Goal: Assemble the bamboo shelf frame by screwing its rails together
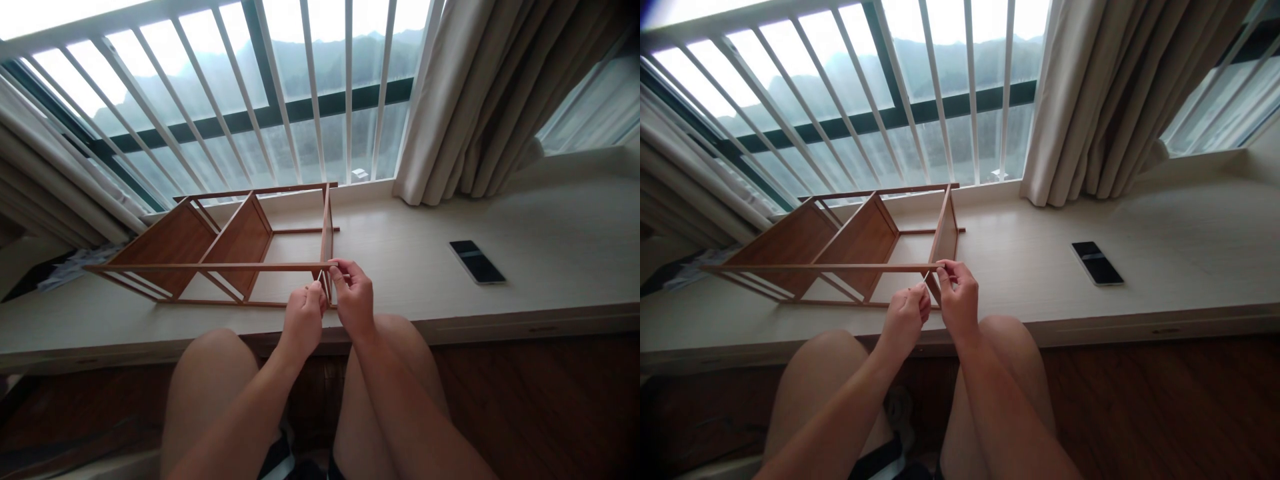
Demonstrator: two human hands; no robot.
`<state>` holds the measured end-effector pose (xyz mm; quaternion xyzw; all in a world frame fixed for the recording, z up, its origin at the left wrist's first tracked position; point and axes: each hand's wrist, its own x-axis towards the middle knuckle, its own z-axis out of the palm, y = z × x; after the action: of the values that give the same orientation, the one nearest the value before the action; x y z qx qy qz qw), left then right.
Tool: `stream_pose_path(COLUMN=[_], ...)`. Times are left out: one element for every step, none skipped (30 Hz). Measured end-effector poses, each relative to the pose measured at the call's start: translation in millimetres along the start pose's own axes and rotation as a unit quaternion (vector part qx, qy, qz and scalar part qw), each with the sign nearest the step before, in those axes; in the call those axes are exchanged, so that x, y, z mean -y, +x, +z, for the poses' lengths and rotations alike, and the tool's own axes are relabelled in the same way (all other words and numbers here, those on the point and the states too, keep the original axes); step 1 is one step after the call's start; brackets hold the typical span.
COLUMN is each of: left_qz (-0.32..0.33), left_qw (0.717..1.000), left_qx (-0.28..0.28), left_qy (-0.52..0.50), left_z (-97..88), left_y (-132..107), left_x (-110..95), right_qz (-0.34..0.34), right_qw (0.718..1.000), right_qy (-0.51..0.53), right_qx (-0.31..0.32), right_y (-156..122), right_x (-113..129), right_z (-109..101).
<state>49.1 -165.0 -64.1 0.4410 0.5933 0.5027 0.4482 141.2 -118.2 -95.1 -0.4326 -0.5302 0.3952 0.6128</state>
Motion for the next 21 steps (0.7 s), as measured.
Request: stream_pose_path(left_qz=[-0.022, -0.042, -0.061, -0.081, -0.097, -0.106, -0.111, -0.110, -0.103, -0.095, -0.085, -0.077, -0.072, -0.071, -0.074, -0.078, -0.083, -0.089, -0.097, -0.108, -0.123], left_qw=[0.999, 0.996, 0.993, 0.989, 0.985, 0.981, 0.979, 0.979, 0.980, 0.981, 0.983, 0.984, 0.984, 0.983, 0.981, 0.978, 0.973, 0.966, 0.956, 0.941, 0.922], left_qx=[0.012, 0.024, 0.036, 0.052, 0.066, 0.075, 0.081, 0.080, 0.075, 0.067, 0.059, 0.053, 0.050, 0.050, 0.054, 0.060, 0.069, 0.082, 0.100, 0.121, 0.144], left_qy=[-0.041, -0.070, -0.093, -0.112, -0.129, -0.141, -0.150, -0.154, -0.154, -0.153, -0.152, -0.152, -0.156, -0.162, -0.171, -0.184, -0.203, -0.228, -0.259, -0.297, -0.338], left_z=[0.9, 1.4, 1.7, 1.9, 2.0, 2.2, 2.7, 3.5, 4.7, 6.0, 7.5, 8.8, 9.9, 10.5, 10.6, 10.2, 9.1, 7.5, 5.4, 3.0, 0.6], left_y=[0, -1, -2, -3, -3, -4, -4, -4, -5, -5, -5, -5, -5, -5, -5, -5, -4, -4, -4, -4, -4], left_x=[-2, -3, -5, -6, -6, -6, -5, -3, -1, 1, 3, 4, 6, 7, 7, 7, 7, 5, 3, 0, -4], right_qz=[-0.001, -0.002, -0.002, -0.001, 0.001, 0.004, 0.008, 0.012, 0.015, 0.018, 0.020, 0.021, 0.022, 0.021, 0.020, 0.018, 0.016, 0.014, 0.011, 0.009, 0.008], right_qw=[1.000, 1.000, 1.000, 1.000, 1.000, 1.000, 1.000, 1.000, 1.000, 1.000, 1.000, 1.000, 1.000, 1.000, 1.000, 1.000, 1.000, 1.000, 1.000, 1.000, 1.000], right_qy=[-0.001, -0.002, -0.003, -0.003, -0.001, 0.001, 0.004, 0.006, 0.008, 0.010, 0.012, 0.014, 0.017, 0.019, 0.019, 0.018, 0.015, 0.011, 0.007, 0.004, 0.001], right_qx=[0.001, 0.001, 0.002, 0.001, 0.001, 0.002, 0.003, 0.004, 0.006, 0.008, 0.008, 0.009, 0.010, 0.011, 0.011, 0.011, 0.011, 0.010, 0.009, 0.007, 0.007], right_y=[0, 0, 0, 0, 0, 0, 0, 0, 0, 0, 0, 0, 0, 0, 0, 0, 0, 0, 0, 0, 0], right_x=[0, 0, 0, -1, -1, -1, -1, -1, -1, -1, -1, -1, -1, -1, -1, -1, -1, -1, -1, -1, -1], right_z=[0, 0, 0, -1, -1, -1, -1, -1, -1, -1, 0, 0, 0, 0, 0, 0, 0, 0, 0, 0, 0])
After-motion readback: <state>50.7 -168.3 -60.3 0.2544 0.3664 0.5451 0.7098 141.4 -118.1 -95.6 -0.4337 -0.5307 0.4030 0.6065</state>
